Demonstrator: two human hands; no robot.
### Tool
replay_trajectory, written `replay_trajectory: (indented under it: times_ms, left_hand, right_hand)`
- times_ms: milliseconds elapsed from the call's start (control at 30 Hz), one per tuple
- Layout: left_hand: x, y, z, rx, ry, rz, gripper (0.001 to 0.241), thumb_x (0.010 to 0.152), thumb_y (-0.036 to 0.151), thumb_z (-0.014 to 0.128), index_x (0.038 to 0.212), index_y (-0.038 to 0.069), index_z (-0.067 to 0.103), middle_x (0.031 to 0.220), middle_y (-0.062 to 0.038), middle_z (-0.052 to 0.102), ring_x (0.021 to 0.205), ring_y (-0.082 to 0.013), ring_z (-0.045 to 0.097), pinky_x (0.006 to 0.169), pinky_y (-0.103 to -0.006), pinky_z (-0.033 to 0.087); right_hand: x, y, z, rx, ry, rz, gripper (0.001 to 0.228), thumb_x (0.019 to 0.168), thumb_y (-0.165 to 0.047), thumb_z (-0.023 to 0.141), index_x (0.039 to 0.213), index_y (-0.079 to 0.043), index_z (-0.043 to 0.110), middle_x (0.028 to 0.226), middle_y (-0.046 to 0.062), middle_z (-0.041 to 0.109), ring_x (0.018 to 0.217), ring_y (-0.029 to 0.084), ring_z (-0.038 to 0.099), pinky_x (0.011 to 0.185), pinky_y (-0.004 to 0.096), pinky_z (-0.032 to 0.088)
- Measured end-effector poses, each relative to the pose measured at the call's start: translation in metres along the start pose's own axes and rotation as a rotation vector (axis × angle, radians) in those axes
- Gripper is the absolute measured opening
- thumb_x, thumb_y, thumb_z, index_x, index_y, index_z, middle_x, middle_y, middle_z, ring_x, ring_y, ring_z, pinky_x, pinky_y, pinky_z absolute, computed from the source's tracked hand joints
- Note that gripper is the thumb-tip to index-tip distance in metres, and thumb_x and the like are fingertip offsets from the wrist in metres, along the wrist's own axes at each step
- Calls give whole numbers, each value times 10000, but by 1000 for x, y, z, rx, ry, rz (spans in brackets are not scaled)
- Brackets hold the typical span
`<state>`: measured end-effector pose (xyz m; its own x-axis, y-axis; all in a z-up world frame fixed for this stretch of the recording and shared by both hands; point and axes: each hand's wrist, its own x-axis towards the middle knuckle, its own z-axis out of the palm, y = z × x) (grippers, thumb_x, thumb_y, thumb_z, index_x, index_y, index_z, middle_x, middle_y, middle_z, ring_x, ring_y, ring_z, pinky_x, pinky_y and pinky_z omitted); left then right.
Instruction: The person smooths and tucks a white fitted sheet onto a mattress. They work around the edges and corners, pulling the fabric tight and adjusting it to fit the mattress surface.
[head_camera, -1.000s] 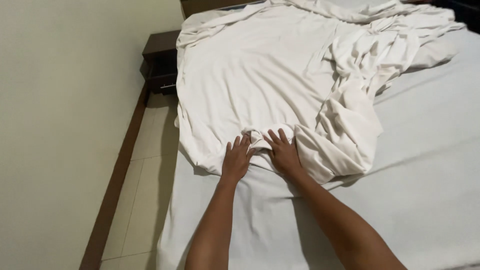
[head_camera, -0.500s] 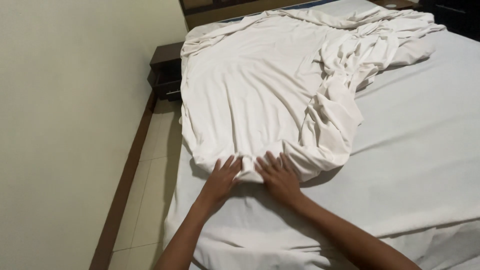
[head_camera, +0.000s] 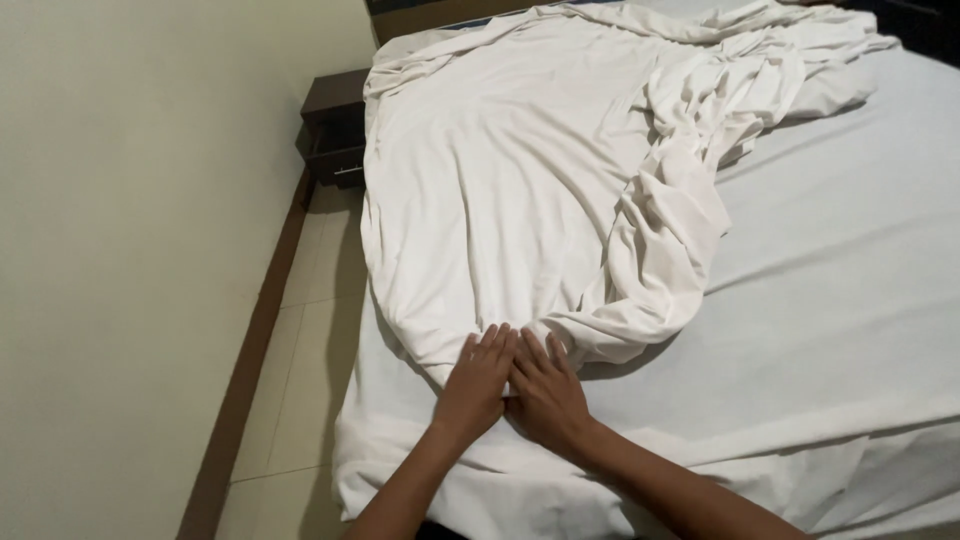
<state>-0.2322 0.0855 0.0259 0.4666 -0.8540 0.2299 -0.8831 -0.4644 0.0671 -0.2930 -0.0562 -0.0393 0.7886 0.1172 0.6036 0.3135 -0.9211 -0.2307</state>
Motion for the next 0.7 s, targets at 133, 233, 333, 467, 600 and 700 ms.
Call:
replay_trajectory:
  times_ms: [133, 233, 333, 467, 600, 700]
  left_hand:
    - [21, -37, 76, 197, 67, -76, 771, 826, -19, 618, 1556, -8, 372, 1593, -178, 438, 1510, -307, 356, 1226, -471, 271]
    - [27, -46, 95, 261, 108, -103, 700, 864, 50, 607, 1513, -59, 369, 1562, -212, 435, 1484, -331, 360, 1186, -478, 286]
    - [24, -49, 102, 278, 192, -147, 610, 925, 38, 556, 1512, -39, 403, 1565, -184, 464, 1499, -303, 386, 1213, -450, 301]
    - [18, -47, 108, 253, 181, -164, 576, 947, 45, 523, 1500, -64, 402, 1558, -220, 451, 1493, -321, 373, 1221, -456, 279]
    - [9, -43, 96, 225, 227, -146, 577, 955, 58, 515, 1504, -74, 396, 1567, -233, 438, 1501, -325, 358, 1230, -456, 255]
    - [-11, -34, 83, 139, 176, -115, 599, 930, 36, 507, 1500, -97, 378, 1563, -235, 432, 1505, -336, 347, 1237, -466, 239]
  right_hand:
    - [21, 4, -2, -100, 9, 46, 754, 748, -333, 812, 1398, -41, 566, 1473, 184, 557, 1453, 396, 348, 1175, 629, 187]
    - [31, 15, 15, -94, -6, 136, 792, 679, -318, 823, 1392, -74, 580, 1455, 134, 576, 1440, 387, 362, 1163, 636, 177]
    - [35, 20, 31, -94, -74, 246, 783, 683, -338, 835, 1379, -81, 586, 1447, 106, 578, 1450, 367, 373, 1204, 615, 175]
    - [27, 18, 32, -147, -18, 203, 739, 743, -324, 812, 1407, -86, 593, 1445, 119, 585, 1429, 376, 416, 1208, 602, 195]
    - [24, 13, 31, -150, -38, 147, 864, 675, -353, 828, 1430, -31, 559, 1465, 159, 555, 1430, 399, 404, 1193, 587, 190]
    - [8, 6, 33, -206, -8, 90, 791, 744, -336, 815, 1422, -13, 567, 1467, 182, 568, 1449, 378, 402, 1217, 571, 191]
